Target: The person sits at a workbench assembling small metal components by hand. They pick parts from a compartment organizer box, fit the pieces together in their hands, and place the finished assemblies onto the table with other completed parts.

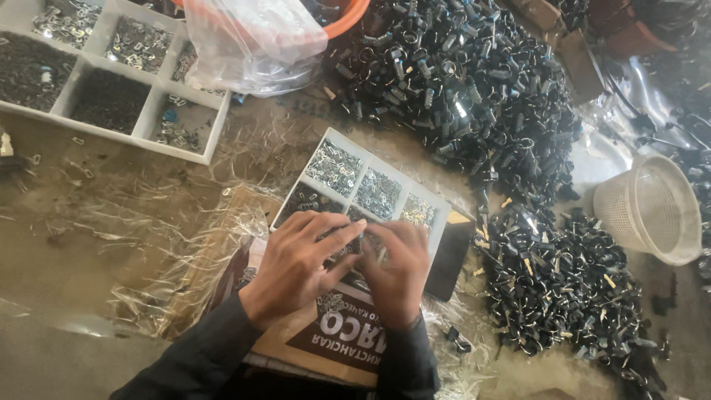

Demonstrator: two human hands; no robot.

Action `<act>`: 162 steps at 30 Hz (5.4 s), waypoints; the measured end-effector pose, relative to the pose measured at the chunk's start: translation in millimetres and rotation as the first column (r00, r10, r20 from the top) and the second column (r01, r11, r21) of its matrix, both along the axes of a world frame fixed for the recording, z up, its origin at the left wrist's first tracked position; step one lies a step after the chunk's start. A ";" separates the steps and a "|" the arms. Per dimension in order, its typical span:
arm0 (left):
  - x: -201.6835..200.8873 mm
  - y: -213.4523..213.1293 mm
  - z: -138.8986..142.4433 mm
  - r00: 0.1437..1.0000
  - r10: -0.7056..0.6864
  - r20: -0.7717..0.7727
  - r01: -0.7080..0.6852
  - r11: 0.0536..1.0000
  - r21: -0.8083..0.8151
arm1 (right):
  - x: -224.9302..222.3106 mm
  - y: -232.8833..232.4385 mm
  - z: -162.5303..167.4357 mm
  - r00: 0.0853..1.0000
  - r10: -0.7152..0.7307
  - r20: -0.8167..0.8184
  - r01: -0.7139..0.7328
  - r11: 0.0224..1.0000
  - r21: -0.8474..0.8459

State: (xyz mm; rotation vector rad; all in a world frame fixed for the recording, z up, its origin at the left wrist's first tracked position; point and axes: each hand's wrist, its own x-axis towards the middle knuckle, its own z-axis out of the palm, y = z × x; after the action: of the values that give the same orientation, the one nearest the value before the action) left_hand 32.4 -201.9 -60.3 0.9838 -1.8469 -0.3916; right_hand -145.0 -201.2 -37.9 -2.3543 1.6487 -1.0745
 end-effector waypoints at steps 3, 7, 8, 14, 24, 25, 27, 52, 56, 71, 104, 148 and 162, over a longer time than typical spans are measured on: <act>-2.0 2.4 -0.5 1.000 -0.004 -0.017 0.004 1.000 -0.003 | -0.8 0.5 -6.0 0.982 -0.008 -0.191 0.045 0.981 0.190; -1.9 4.4 -0.5 1.000 -0.006 -0.026 0.005 1.000 -0.027 | -6.2 5.1 -15.0 0.988 -0.009 0.157 0.012 1.000 -0.021; -1.4 5.4 0.0 1.000 0.000 -0.023 0.000 0.999 -0.033 | -9.9 6.9 -15.9 0.952 0.018 0.305 -0.030 0.999 0.035; -1.7 7.8 5.3 0.999 0.022 -0.023 -0.024 0.998 -0.062 | -24.6 16.7 -23.2 0.640 -0.164 0.751 -0.235 0.889 0.394; -0.4 5.0 5.3 0.999 0.016 -0.034 -0.018 0.998 -0.067 | -22.6 13.0 -19.5 0.788 -0.008 0.615 -0.264 0.898 0.351; -0.4 4.2 5.3 0.999 0.021 -0.035 -0.024 0.997 -0.069 | -21.9 12.2 -17.4 0.793 -0.002 0.609 -0.267 0.897 0.351; 0.0 3.6 4.9 0.999 0.031 -0.036 -0.033 0.997 -0.069 | -20.3 11.3 -14.1 0.802 0.008 0.597 -0.272 0.894 0.355; -2.3 1.2 4.5 0.999 -0.025 -0.033 0.023 0.998 -0.053 | -16.6 0.7 -12.1 0.989 -0.027 0.144 0.021 0.999 0.043; -5.2 1.3 5.8 0.999 -0.016 -0.040 0.014 0.998 -0.059 | -29.0 2.6 -17.8 0.778 0.006 0.629 -0.180 0.960 0.214; -13.6 -2.7 -1.6 1.000 -0.021 -0.014 0.019 0.995 -0.098 | -29.6 5.8 -11.2 0.830 0.025 0.558 -0.215 0.937 0.277; -11.2 51.6 11.3 0.996 -0.025 -0.080 0.035 0.992 0.122 | -41.9 43.7 3.3 0.654 -0.077 0.752 -0.364 0.840 0.403; -27.8 226.1 -5.6 0.882 -0.368 -0.296 0.436 0.874 0.214 | -57.3 325.6 -88.4 0.905 -0.033 0.424 0.041 0.999 -0.010; -42.1 231.0 -19.1 0.831 -0.421 -0.363 0.521 0.817 0.246 | -74.7 330.7 -94.8 0.299 -0.387 0.872 -0.420 0.767 0.485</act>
State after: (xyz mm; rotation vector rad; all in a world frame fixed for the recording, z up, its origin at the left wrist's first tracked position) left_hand -9.7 29.0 -79.4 0.6137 -1.7635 -1.1354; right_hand -219.7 129.5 -132.7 -0.7999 1.1112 -1.2144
